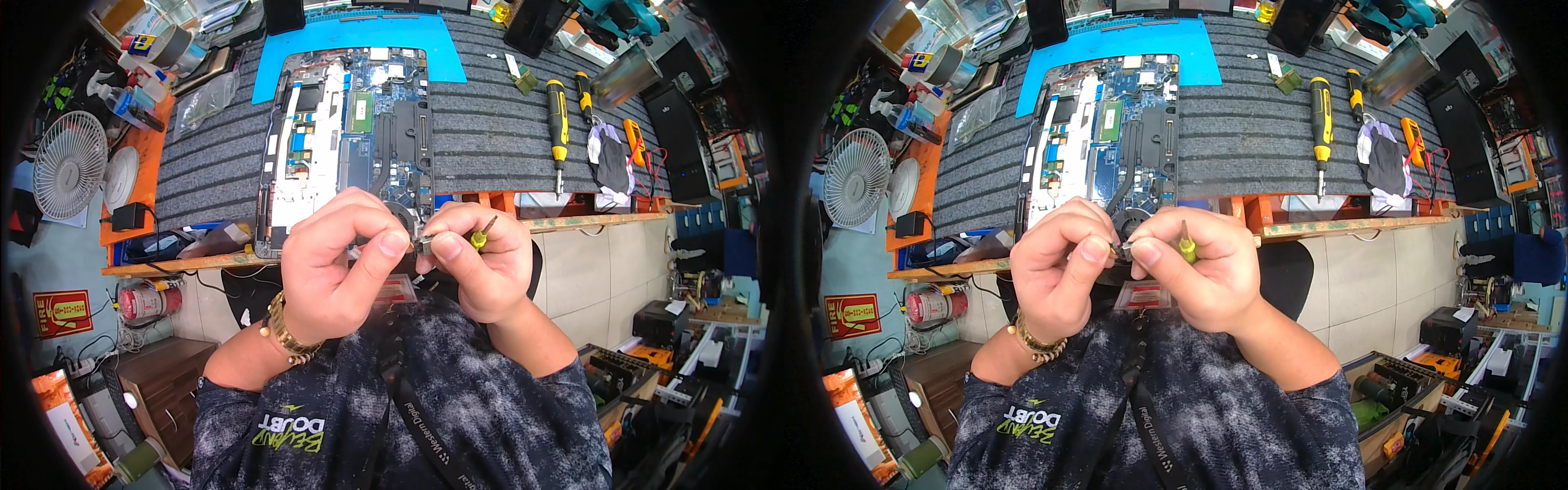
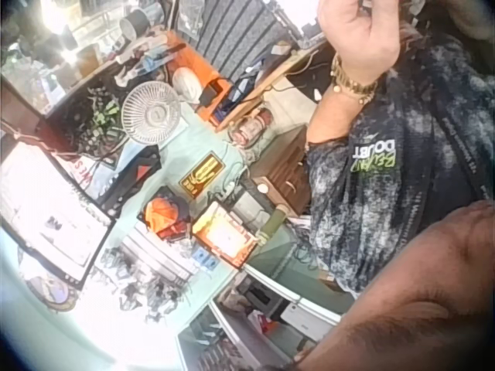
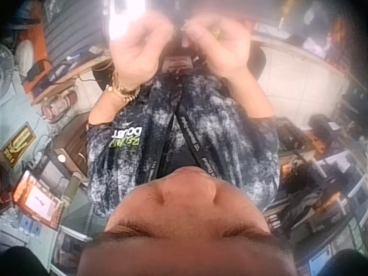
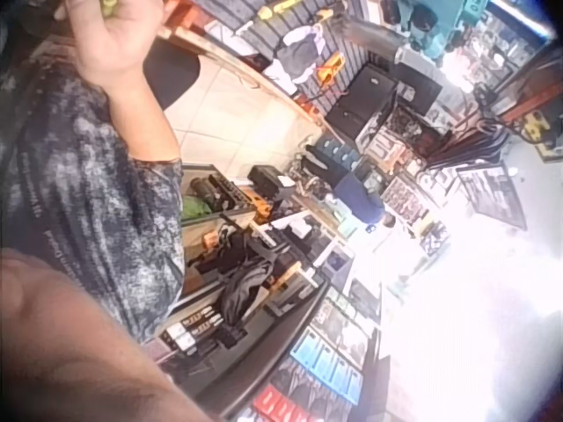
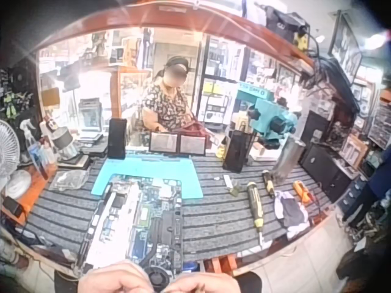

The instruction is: The person removes a cooling fan from an open laptop using a screwdriver and uses a multimeter to test components on the motherboard.

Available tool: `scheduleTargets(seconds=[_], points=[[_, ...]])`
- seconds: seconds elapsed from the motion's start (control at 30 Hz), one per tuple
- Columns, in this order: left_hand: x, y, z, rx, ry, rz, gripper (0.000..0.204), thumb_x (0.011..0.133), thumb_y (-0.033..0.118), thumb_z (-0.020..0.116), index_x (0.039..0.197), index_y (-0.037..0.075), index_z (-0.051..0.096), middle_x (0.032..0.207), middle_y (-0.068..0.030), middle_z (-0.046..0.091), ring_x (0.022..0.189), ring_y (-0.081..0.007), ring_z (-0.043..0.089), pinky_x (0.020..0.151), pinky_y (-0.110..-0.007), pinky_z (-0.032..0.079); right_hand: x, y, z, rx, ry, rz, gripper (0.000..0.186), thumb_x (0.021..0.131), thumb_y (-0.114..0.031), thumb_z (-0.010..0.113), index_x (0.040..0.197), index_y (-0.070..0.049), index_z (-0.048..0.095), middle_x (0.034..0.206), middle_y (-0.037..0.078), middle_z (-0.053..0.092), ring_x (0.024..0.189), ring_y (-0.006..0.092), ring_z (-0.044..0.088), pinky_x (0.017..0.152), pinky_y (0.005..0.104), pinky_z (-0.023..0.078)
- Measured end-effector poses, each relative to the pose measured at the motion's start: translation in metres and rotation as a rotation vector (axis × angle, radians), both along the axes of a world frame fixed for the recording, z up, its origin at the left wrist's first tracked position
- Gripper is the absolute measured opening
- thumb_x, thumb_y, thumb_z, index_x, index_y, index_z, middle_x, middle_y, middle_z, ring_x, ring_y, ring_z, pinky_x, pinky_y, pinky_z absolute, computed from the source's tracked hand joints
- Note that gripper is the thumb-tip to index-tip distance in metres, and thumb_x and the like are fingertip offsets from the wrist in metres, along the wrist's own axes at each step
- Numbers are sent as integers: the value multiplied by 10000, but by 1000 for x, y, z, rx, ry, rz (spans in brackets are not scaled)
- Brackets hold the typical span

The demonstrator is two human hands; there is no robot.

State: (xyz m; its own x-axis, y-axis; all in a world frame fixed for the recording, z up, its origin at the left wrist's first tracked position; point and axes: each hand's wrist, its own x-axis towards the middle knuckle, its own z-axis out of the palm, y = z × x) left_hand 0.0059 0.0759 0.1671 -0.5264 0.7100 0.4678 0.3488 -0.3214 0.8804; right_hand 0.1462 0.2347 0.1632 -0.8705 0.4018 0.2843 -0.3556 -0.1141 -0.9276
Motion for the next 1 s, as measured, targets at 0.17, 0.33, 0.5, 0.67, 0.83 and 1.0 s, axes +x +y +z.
scheduleTargets(seconds=[0.17,0.33,0.5,0.67,0.83,1.0], points=[[1,0,0,-9,-28,-3,130,1066,66,749,982,-34,748,947,-112,753,877,-203,695,790,-331,543,1,-1,1,-84,-13,35,133,1119,-63,704,1052,44,748,956,86,766,838,115,705,763,281,553],[1,-1,1,-19,-50,-1,129,1068,61,745,984,-37,747,950,-114,754,876,-202,698,791,-331,546,0,-2,3,-104,-19,29,134,1123,-59,697,1062,50,748,981,89,769,845,117,709,772,285,565],[1,-1,-1,-22,-59,3,129,1070,58,743,987,-41,750,953,-118,758,875,-204,701,798,-329,549,1,-3,4,-146,-46,-6,114,1119,-33,695,1079,55,755,993,91,776,862,122,727,790,287,590],[3,-1,-5,-55,-108,22,122,1092,55,725,1027,-42,757,988,-112,764,897,-182,695,824,-321,549,-4,-2,-2,-44,-1,-103,90,1046,-3,774,1121,46,780,978,76,778,824,101,707,777,280,577],[2,0,-11,-42,-188,-47,112,1122,58,691,1126,-42,740,1074,-96,730,984,-151,667,892,-305,533,-10,7,-7,360,145,-185,337,846,83,890,1166,10,814,971,79,779,642,76,529,649,269,455],[1,-1,-14,-46,-188,-73,115,1128,57,681,1149,-44,732,1099,-97,710,1010,-150,655,916,-302,527,-8,8,-6,377,123,-174,332,862,82,881,1174,-16,826,1029,69,783,674,61,553,613,249,432]])
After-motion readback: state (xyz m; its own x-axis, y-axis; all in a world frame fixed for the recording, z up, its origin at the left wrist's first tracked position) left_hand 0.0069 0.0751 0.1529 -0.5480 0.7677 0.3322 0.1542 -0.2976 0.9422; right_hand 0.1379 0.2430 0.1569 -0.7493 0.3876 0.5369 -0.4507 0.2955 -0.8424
